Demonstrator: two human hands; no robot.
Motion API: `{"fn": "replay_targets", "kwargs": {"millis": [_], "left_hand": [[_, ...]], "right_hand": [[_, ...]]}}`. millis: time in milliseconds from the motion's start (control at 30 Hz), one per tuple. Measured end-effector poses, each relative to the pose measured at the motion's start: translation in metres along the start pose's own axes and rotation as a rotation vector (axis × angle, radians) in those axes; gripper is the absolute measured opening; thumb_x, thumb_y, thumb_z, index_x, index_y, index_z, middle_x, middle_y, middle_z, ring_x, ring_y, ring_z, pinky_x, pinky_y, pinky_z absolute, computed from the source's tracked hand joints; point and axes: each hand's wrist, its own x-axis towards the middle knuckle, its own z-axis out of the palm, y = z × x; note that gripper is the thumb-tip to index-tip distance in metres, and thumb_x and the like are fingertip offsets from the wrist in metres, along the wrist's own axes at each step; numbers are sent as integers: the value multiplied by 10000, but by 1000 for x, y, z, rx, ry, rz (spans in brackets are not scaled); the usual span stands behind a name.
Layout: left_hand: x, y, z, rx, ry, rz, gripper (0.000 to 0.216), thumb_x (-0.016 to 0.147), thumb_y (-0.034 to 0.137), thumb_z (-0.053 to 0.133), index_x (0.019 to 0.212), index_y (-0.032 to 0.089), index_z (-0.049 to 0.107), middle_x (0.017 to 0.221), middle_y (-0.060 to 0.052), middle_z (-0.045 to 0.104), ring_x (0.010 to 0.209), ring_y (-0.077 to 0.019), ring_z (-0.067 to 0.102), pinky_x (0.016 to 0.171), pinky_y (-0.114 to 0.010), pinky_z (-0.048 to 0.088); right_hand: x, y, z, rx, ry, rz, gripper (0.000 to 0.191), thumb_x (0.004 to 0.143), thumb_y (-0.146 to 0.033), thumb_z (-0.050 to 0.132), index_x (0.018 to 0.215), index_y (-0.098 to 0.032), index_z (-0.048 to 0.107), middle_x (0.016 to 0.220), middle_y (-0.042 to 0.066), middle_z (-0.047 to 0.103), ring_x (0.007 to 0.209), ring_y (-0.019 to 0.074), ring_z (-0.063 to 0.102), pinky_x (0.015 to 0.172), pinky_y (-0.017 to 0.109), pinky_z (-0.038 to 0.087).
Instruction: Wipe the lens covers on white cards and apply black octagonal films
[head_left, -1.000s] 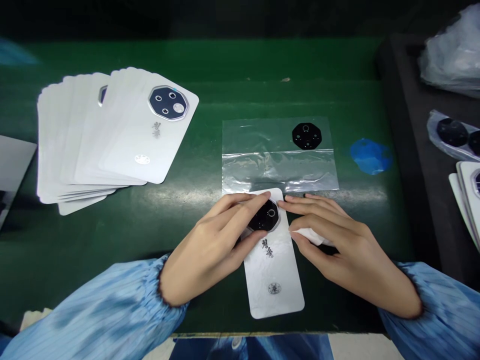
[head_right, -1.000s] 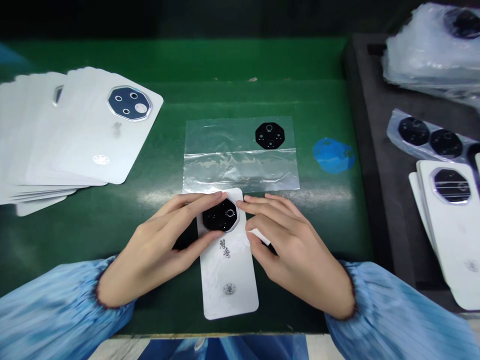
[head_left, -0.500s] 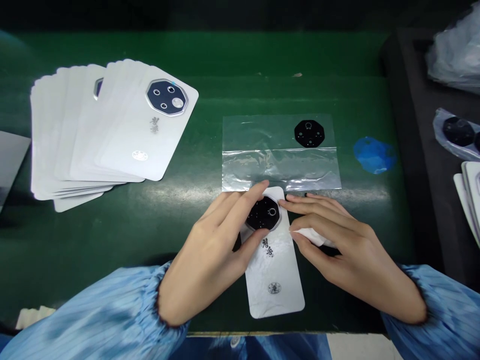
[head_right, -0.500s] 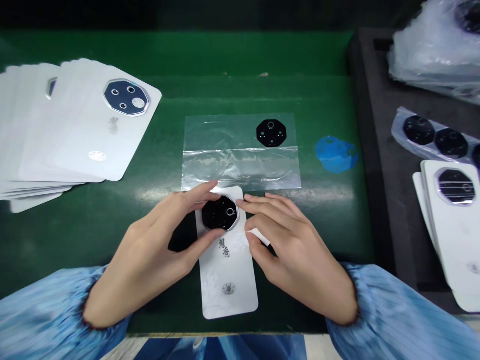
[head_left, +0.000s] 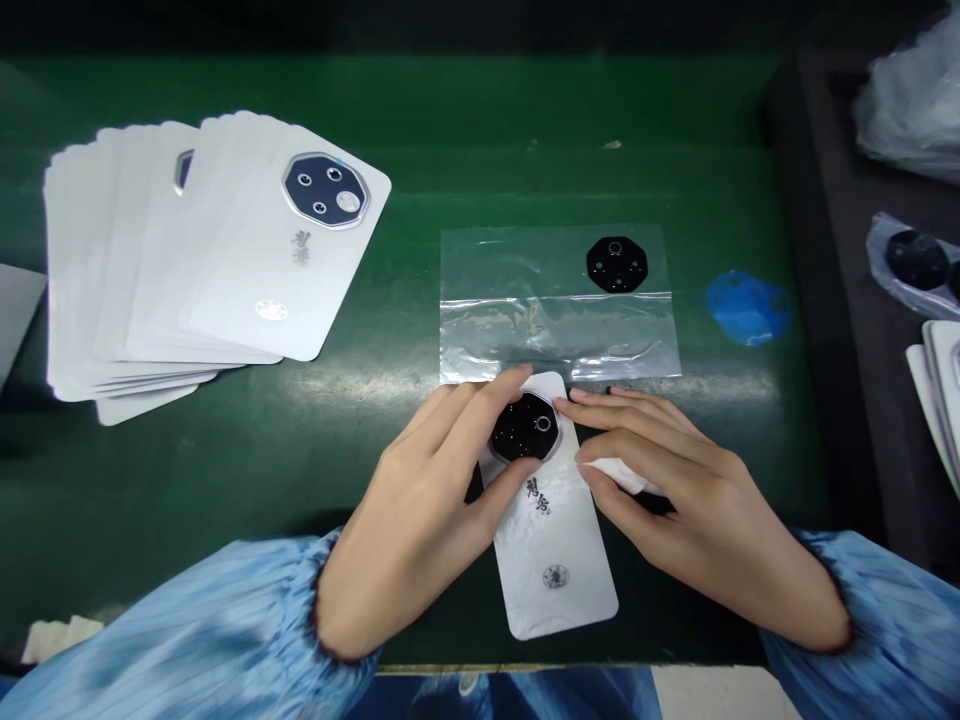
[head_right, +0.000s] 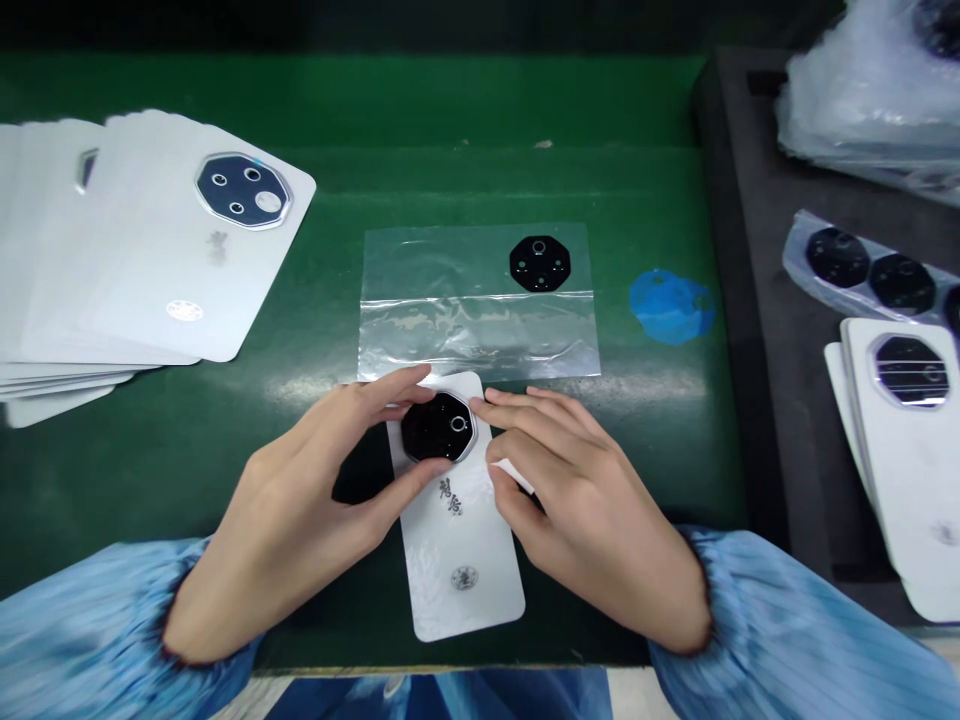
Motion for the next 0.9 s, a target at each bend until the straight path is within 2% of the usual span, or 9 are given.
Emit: {"fn": "replay_targets", "kwargs": {"millis": [333,600,767,900], "left_hand": [[-2,1,1,40,33,52,535,897,188,675,1387,128,469,1146,-52,652,986,-143,618,847,-226,493],[-2,2,2,12,34,42,467,903,184,668,1338,116,515,1169,-51,632,1049,-138,592,954,-221,458],[-3,-2,2,-22,27,93,487,903,165,671,1355,95,507,1222,-59,603,1103,-118,573,1024,-197,411],[-3,-3,2,-31,53,143,467,891,148,686,1324,66,532,1188,-75,617,1082,-134,577,1009,-224,430]], "right_hand": [[-2,1,0,7,-19,3,131,965,-95,538,1019,-179,623,1316,34,612,1288,167,512,1159,397,377],[-1,1,2,6,-17,-3,127,959,-85,548,1014,-171,623,1291,41,623,1286,165,512,1145,375,388],[0,-1,0,9,-13,-3,134,963,-87,544,1020,-179,621,1315,29,608,1297,149,498,1152,349,375],[-2,-1,-2,18,-27,7,138,960,-90,551,1030,-186,619,1317,24,609,1294,151,505,1144,347,383]]}}
